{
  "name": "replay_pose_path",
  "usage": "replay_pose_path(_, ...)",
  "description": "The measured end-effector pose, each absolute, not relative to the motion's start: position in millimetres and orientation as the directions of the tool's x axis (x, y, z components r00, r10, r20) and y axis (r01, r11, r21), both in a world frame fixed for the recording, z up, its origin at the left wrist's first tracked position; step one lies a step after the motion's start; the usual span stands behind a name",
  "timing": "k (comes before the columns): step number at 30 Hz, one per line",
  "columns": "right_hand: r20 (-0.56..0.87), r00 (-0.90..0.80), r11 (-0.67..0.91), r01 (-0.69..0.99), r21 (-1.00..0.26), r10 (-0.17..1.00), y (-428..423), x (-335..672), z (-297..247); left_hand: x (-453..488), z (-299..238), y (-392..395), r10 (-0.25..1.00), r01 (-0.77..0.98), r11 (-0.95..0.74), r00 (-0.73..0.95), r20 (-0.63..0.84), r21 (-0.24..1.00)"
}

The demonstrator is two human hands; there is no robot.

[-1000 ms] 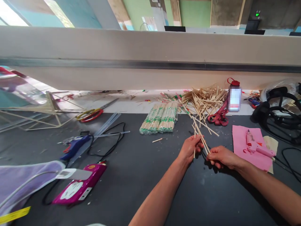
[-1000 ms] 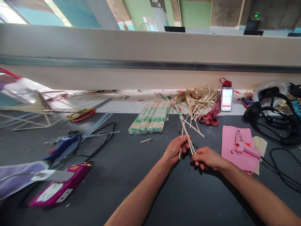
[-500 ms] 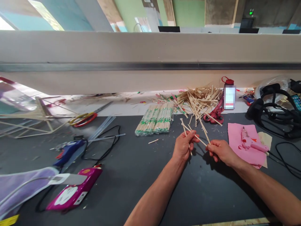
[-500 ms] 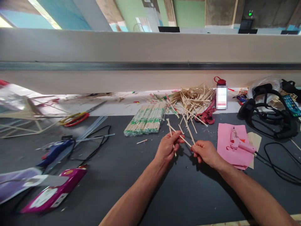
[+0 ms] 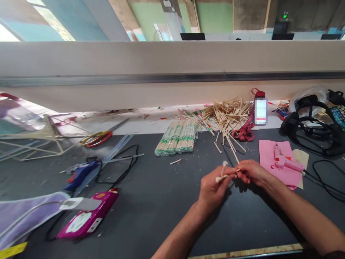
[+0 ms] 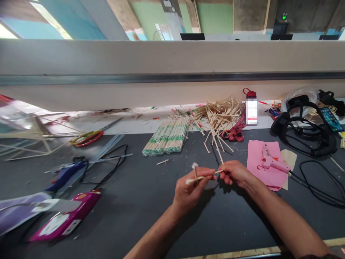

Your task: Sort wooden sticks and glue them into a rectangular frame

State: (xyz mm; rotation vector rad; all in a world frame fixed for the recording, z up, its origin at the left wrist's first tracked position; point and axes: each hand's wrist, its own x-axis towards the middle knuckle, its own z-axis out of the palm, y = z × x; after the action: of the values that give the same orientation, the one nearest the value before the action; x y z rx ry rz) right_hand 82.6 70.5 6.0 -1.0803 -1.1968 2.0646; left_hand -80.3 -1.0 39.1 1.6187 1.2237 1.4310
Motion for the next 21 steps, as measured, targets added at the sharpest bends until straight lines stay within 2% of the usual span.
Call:
replay_pose_path(2,-0.396,-0.569,-0.474,0.013,-0.880,0.720,67.1,85.4,10.4,-83.4,34.3,8.8,0.972,-0.020,-0.132,-0.198,0.125,0.991)
replay_pose_path(4,-0.376,-0.559,-0.432,0.034,-0.901,0.739,61.3,85.9,15.2,-85.5,28.2,20.7,0.947,-0.293,-0.016,-0.312,-0.080,0.956)
replay_pose_path(7,-0.359,-0.533,-0.364,0.100,-0.926,0.766,51.3,83.7,19.7,-85.7,21.1,32.8,0.925,-0.472,0.082,-0.292,-0.244,0.878)
replay_pose_path(10,-0.382,-0.524,-0.356,0.156,-0.921,0.761,45.5,82.5,19.8,-83.4,18.5,34.6,0.926,-0.480,0.117,-0.265,-0.270,0.870)
replay_pose_path(14,-0.400,-0.574,-0.348,0.204,-0.915,0.715,44.8,83.8,17.1,-80.9,17.5,31.6,0.928,-0.422,0.096,-0.291,-0.234,0.902)
replay_pose_path(18,-0.385,-0.556,-0.238,0.320,-0.917,0.737,44.6,82.7,15.1,-77.3,16.6,29.2,0.934,-0.355,0.053,-0.312,-0.172,0.933)
replay_pose_path(21,-0.345,-0.529,-0.092,0.447,-0.890,0.775,44.1,80.6,15.4,-73.6,17.5,26.4,0.934,-0.310,-0.004,-0.341,-0.107,0.951)
